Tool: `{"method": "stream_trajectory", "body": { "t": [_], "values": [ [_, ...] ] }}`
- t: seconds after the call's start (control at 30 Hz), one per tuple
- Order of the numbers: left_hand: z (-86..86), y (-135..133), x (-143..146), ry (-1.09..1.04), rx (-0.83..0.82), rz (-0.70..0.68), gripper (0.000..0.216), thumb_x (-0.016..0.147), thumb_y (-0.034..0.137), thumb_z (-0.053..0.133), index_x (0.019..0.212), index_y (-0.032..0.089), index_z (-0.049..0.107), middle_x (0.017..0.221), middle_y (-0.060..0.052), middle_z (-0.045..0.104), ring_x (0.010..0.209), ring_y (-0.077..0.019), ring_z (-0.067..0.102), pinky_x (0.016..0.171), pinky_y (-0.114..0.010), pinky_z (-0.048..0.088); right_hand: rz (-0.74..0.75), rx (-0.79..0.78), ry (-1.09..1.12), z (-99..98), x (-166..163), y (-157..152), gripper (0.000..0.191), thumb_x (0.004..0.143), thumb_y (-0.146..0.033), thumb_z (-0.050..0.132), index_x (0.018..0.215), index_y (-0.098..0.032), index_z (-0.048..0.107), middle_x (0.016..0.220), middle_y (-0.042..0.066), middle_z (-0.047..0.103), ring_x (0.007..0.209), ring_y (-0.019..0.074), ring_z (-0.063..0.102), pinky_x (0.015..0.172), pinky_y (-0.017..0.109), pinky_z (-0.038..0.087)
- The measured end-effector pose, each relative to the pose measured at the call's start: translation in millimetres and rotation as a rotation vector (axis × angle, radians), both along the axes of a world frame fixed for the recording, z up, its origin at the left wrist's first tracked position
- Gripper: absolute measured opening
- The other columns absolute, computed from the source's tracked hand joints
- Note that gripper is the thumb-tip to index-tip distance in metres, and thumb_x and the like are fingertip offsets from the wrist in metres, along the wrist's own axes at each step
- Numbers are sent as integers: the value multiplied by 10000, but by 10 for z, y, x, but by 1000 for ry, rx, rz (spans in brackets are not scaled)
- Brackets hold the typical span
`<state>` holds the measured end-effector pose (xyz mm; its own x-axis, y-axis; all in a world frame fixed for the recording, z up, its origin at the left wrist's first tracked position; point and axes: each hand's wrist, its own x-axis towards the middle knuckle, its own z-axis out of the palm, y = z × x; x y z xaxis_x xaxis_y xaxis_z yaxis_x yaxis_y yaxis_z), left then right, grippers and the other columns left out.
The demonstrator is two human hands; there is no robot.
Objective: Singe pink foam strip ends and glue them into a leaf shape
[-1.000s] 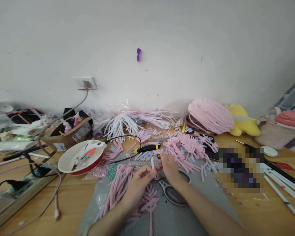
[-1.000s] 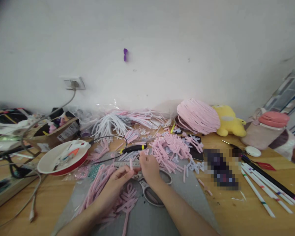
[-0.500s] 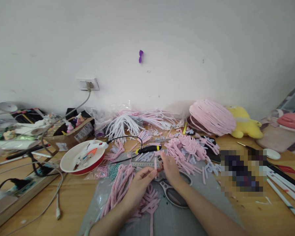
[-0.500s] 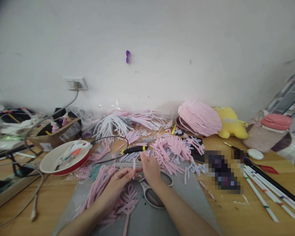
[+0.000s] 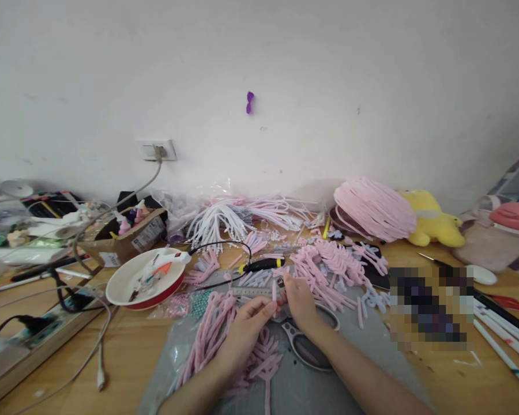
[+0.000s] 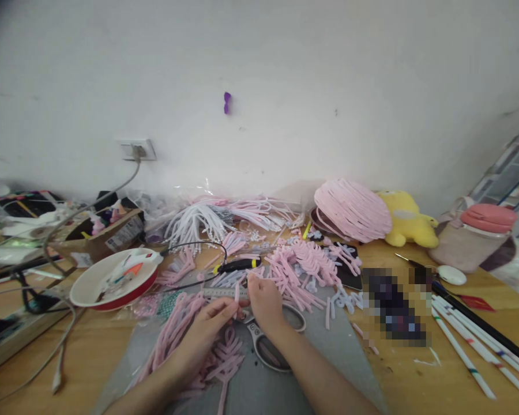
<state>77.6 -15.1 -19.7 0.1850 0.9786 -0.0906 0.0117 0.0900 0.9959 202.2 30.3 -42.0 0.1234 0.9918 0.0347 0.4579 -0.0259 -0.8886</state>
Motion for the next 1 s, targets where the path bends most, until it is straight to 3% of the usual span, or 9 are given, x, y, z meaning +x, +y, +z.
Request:
{"method": "stream_trajectory", "body": {
  "t": [0.2, 0.4, 0.73, 1.0],
  "values": [
    [2, -1, 6, -51, -19, 2, 260, 709, 410, 558, 589, 179, 559, 683, -7, 615, 770, -196, 534, 735, -265, 370, -12, 7, -13, 0, -2, 2, 432, 789, -435, 266, 416, -218, 286, 406, -14, 355, 422, 130, 357, 455, 257, 232],
    [17, -18, 10, -106, -99, 2, 274, 703, 429, 578, 622, 168, 558, 823, -31, 669, 818, -198, 554, 728, -253, 381, 14, 4, -6, 19, -16, -19, 428, 813, -390, 269, 425, -211, 302, 408, -23, 335, 415, 121, 354, 441, 243, 230],
    [-8, -22, 9, -102, -103, 8, 285, 696, 440, 583, 625, 166, 550, 812, -37, 673, 858, -217, 563, 718, -259, 382, 63, 81, -93, -1, 6, -11, 431, 845, -339, 279, 439, -206, 332, 419, -22, 386, 438, 121, 394, 466, 236, 252],
    [2, 3, 3, -53, -31, 31, 288, 683, 444, 579, 574, 179, 549, 672, -13, 626, 773, -207, 553, 727, -274, 374, 28, 1, 33, -79, 12, 35, 515, 838, -497, 229, 422, -211, 329, 405, -12, 405, 428, 136, 416, 454, 251, 254]
  ]
}}
